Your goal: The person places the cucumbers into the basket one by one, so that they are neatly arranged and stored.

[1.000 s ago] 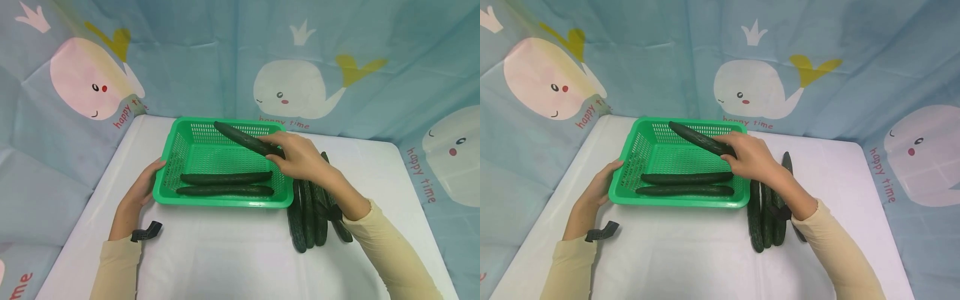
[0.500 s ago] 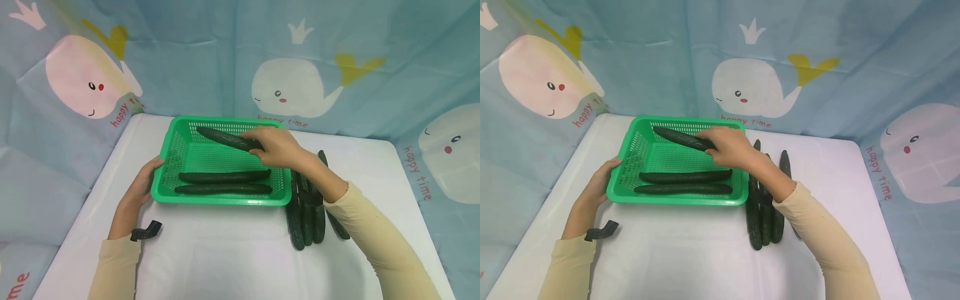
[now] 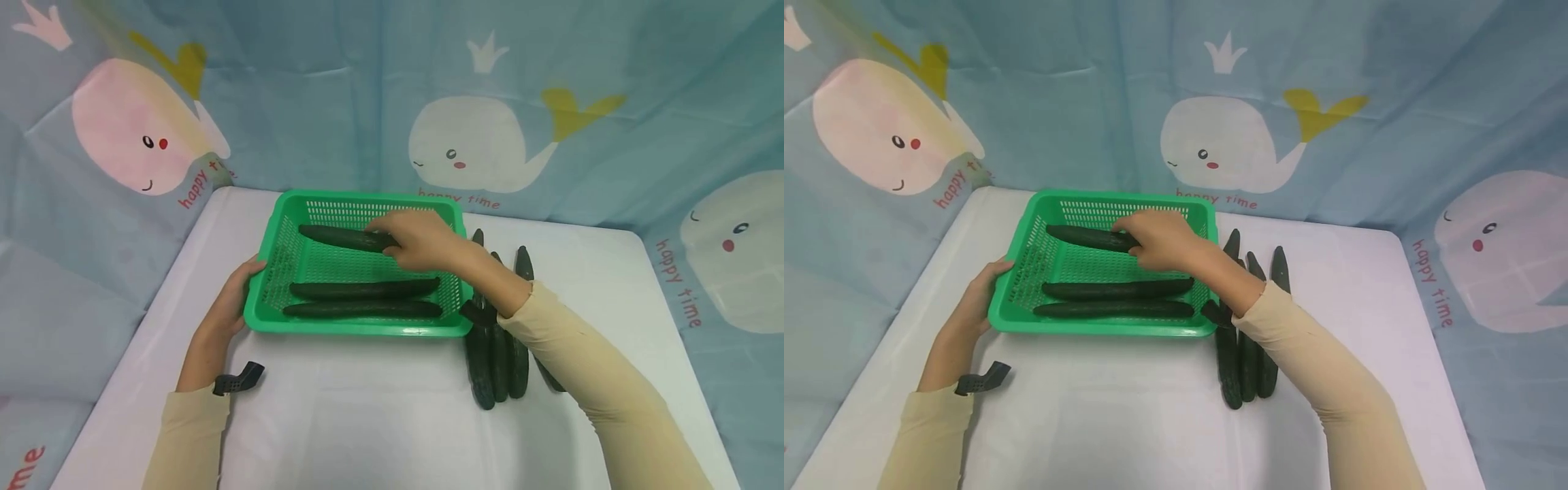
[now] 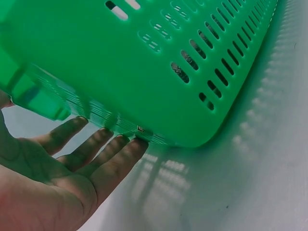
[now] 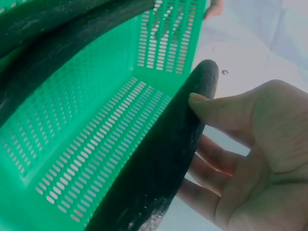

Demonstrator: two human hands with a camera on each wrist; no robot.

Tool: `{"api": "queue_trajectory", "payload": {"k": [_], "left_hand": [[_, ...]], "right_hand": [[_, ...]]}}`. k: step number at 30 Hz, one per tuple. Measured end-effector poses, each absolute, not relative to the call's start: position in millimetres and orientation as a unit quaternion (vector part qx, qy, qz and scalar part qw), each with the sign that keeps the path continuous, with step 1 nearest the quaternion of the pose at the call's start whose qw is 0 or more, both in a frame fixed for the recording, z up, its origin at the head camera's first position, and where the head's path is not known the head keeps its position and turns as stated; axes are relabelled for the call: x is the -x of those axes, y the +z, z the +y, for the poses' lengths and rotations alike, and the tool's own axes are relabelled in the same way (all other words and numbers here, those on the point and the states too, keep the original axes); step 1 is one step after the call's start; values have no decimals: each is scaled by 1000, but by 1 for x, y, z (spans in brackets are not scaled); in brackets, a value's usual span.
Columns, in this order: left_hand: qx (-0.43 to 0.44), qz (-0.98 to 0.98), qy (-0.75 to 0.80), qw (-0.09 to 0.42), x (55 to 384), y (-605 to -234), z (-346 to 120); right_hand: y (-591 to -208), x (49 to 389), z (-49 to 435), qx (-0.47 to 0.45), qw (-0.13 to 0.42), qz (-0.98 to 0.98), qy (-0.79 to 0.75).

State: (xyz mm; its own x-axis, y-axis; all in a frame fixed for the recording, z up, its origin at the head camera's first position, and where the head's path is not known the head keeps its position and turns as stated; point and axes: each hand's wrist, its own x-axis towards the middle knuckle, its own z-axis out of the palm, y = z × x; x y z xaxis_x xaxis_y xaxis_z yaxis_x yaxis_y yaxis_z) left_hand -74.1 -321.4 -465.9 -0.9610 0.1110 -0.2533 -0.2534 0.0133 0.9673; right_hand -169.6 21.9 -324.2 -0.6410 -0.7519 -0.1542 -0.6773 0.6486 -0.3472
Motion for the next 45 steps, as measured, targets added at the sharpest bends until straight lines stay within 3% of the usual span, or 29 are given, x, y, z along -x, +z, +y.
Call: {"api": "queue_trajectory", "payload": {"k": [16, 26, 34, 40, 45], "left_hand": [[72, 689, 709, 131, 62, -473, -313], [61, 691, 707, 138, 61, -468, -323], [49, 689, 710, 137, 64, -465, -329], [42, 677, 720, 145, 69, -465, -329], [43, 677, 720, 147, 73, -467, -326]], "right_hand": [[-336, 173, 12, 382, 163, 902, -115], [-319, 162, 46, 354, 118, 911, -174], [-322, 150, 76, 321, 129, 905, -247], [-330, 141, 101, 284, 102, 911, -280], [-332, 122, 128, 252, 45, 919, -300]]}}
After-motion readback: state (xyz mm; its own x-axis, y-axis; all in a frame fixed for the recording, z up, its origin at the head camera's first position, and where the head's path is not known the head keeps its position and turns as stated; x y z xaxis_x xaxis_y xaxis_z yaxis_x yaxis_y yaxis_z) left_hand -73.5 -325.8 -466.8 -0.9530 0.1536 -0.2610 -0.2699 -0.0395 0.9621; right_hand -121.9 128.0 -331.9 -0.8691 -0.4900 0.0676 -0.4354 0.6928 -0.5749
